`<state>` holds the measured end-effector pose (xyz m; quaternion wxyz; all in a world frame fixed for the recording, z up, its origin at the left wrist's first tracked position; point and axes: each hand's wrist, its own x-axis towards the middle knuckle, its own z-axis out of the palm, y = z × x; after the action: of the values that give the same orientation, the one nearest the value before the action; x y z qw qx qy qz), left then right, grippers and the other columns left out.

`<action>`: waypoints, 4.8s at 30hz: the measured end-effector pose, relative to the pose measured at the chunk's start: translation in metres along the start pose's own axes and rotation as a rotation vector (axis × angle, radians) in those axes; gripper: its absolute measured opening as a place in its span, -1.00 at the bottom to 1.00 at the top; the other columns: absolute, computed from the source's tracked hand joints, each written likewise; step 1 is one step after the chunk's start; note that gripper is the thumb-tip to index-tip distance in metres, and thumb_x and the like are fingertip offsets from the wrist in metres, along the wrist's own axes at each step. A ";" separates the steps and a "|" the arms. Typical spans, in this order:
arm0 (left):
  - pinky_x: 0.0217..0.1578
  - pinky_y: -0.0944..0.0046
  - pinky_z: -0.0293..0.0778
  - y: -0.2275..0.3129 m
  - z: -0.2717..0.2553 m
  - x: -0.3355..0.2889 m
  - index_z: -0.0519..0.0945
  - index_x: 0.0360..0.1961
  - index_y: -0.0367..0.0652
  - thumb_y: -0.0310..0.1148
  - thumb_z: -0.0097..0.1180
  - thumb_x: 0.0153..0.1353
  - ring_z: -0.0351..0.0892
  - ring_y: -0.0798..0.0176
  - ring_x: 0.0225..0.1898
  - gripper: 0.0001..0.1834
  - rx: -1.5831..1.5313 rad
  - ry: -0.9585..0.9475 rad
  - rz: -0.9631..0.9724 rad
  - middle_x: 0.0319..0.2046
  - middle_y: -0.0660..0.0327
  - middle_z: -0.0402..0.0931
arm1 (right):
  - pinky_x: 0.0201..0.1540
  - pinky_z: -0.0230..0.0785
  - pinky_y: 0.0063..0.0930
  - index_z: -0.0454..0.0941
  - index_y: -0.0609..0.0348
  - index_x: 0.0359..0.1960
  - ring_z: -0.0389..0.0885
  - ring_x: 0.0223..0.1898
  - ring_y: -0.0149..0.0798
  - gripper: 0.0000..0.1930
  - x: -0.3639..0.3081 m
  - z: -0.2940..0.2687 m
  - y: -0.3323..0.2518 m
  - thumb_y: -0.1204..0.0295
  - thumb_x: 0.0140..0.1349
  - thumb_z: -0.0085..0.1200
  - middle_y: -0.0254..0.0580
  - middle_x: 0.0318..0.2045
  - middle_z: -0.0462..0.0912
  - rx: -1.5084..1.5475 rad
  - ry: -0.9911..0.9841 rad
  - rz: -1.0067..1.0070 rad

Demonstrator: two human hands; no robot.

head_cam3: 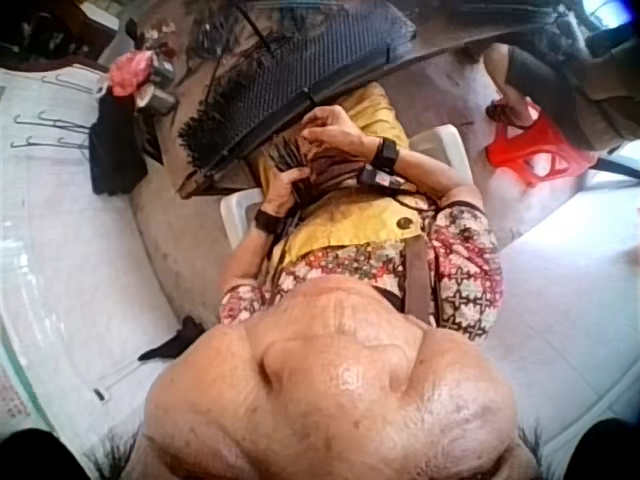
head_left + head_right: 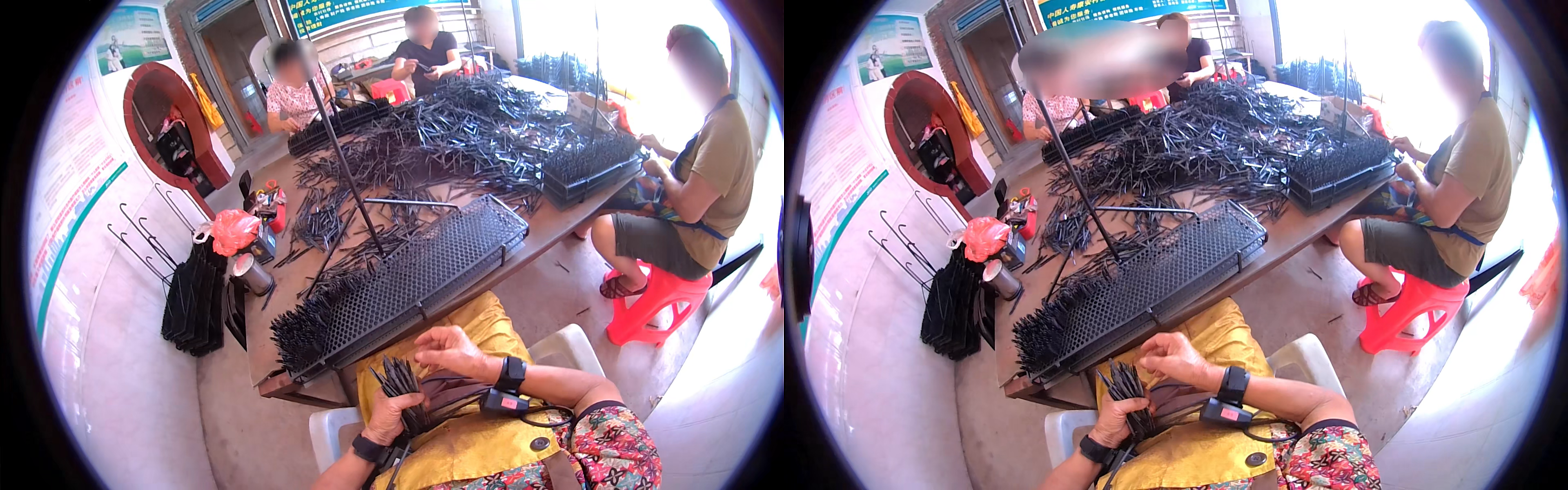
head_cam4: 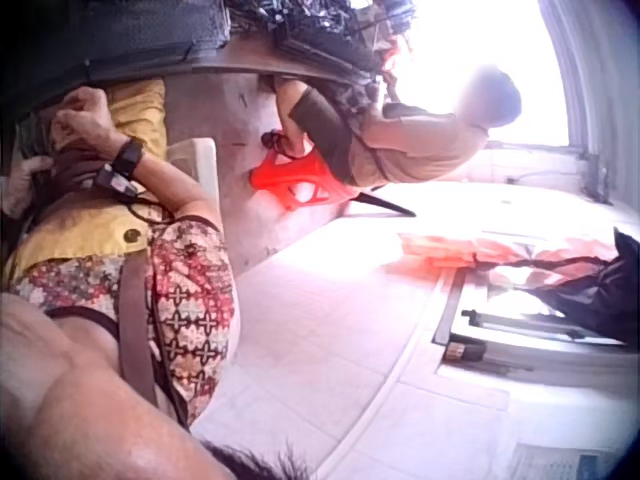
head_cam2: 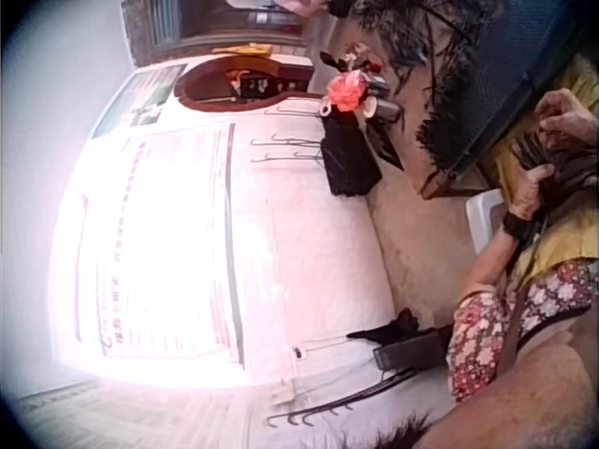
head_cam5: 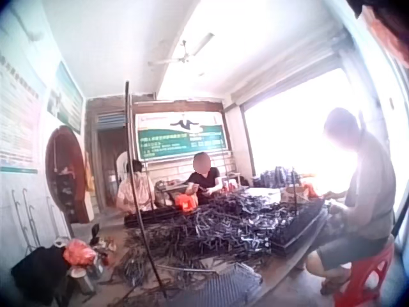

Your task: The person inserts bundles of thin black strips into the holes of a curved, black mesh component by hand.

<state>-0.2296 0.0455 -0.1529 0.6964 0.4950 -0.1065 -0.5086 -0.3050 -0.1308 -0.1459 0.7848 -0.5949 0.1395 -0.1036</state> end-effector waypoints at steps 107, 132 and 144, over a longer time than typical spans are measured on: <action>-0.42 0.37 0.46 0.029 0.098 0.051 0.54 -0.40 -0.28 -0.61 0.20 -0.04 0.56 0.32 -0.47 -0.86 0.329 -0.164 -0.118 -0.50 0.17 0.56 | -0.46 0.47 -0.56 0.44 0.38 -0.14 0.58 -0.54 -0.45 -0.73 -0.106 -0.133 -0.076 0.51 0.15 0.11 -0.19 -0.52 0.60 -0.777 0.012 0.026; -0.45 0.30 0.52 0.006 -0.007 0.004 0.45 -0.26 -0.32 -0.66 0.16 -0.06 0.58 0.23 -0.48 -0.71 0.011 -0.018 -0.063 -0.49 0.16 0.52 | -0.56 0.32 -0.73 0.40 0.30 -0.02 0.51 -0.58 -0.56 -0.69 -0.143 -0.122 -0.180 0.61 0.17 0.03 -0.28 -0.52 0.58 -0.808 0.681 -0.540; -0.45 0.36 0.50 0.005 -0.006 0.005 0.52 -0.37 -0.31 -0.66 0.21 -0.09 0.59 0.27 -0.50 -0.80 -0.005 -0.013 0.018 -0.53 0.13 0.56 | -0.56 0.32 -0.73 0.38 0.33 0.00 0.52 -0.58 -0.56 -0.67 -0.126 -0.120 -0.176 0.61 0.17 0.03 -0.26 -0.52 0.60 -0.678 0.644 -0.592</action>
<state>-0.2200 0.0450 -0.1538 0.7015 0.4891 -0.1142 -0.5056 -0.4634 -0.2455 0.0057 0.4043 -0.7663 0.2247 -0.4459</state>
